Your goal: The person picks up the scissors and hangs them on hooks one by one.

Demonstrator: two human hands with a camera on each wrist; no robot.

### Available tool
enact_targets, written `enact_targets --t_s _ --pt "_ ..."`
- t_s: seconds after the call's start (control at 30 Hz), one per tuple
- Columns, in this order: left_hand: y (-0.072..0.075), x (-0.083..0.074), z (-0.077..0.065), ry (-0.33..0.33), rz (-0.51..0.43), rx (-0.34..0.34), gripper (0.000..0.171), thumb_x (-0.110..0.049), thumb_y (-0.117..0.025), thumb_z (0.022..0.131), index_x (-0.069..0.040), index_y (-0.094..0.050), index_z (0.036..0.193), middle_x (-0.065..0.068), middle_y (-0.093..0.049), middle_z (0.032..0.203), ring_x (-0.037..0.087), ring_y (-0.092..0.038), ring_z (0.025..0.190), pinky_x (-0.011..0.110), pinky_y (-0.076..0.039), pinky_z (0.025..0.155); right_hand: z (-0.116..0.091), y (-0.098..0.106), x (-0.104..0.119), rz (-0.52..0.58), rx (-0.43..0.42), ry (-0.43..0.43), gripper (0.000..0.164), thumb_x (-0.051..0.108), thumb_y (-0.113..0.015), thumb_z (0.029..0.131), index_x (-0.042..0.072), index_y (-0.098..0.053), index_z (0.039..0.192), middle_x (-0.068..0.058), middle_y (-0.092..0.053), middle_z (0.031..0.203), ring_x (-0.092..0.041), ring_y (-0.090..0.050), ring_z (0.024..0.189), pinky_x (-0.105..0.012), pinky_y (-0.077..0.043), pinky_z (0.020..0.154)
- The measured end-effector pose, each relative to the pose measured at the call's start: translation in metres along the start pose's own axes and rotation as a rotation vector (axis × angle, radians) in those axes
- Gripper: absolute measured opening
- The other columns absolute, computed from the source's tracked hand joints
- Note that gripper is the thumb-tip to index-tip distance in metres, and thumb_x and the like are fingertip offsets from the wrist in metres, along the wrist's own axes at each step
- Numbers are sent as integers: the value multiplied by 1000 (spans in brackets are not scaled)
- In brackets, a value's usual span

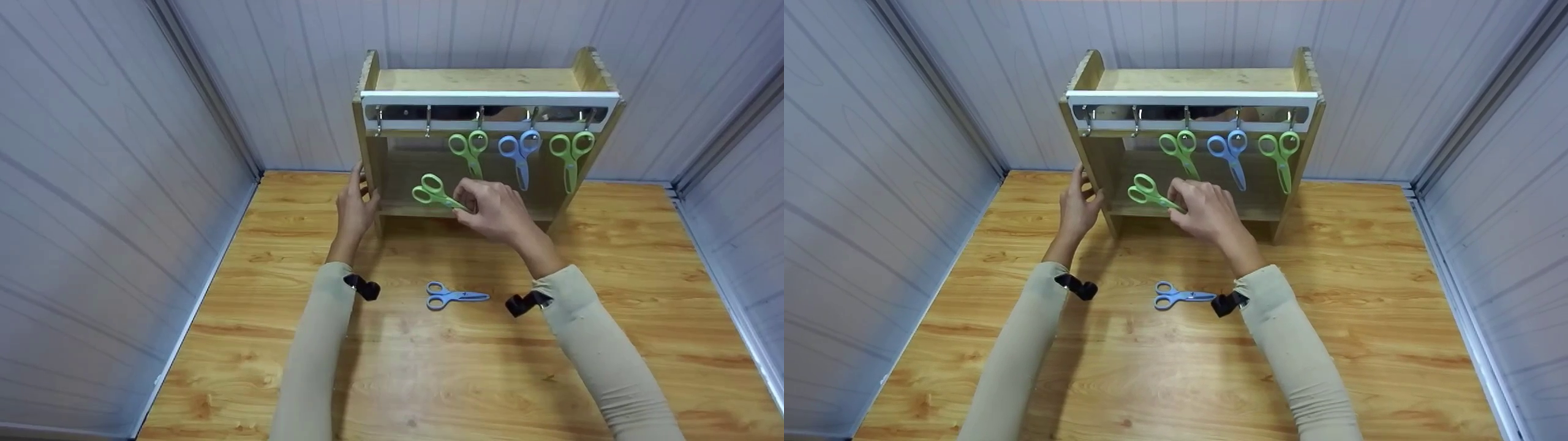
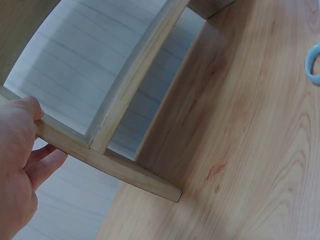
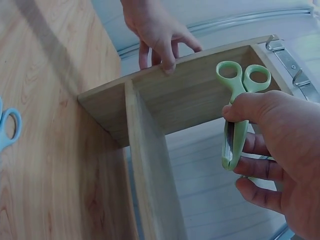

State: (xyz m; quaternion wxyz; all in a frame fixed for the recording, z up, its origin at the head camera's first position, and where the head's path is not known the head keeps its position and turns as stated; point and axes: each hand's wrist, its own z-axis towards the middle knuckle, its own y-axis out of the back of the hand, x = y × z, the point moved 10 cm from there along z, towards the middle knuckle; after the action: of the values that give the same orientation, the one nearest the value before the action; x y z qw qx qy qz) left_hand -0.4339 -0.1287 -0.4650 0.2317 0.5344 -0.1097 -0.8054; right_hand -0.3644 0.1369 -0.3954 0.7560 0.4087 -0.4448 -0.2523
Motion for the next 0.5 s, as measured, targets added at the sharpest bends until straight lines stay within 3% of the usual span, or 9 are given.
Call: enact_targets --t_s 0.33,0.5 --pt "-1 2 1 3 -25 4 70 6 -68 104 -5 -46 170 34 -69 148 49 -71 140 57 -65 114 8 10 13 13 -28 33 19 17 -82 100 6 -75 114 -12 -75 94 -28 -67 83 -35 -47 73" --pt "-1 2 1 -2 -23 5 71 5 -69 105 -5 -45 170 34 -68 149 47 -71 141 53 -65 116 12 17 19 22 -41 36 20 18 -82 100 6 -75 114 -13 -76 96 -29 -68 85 -36 -49 74"
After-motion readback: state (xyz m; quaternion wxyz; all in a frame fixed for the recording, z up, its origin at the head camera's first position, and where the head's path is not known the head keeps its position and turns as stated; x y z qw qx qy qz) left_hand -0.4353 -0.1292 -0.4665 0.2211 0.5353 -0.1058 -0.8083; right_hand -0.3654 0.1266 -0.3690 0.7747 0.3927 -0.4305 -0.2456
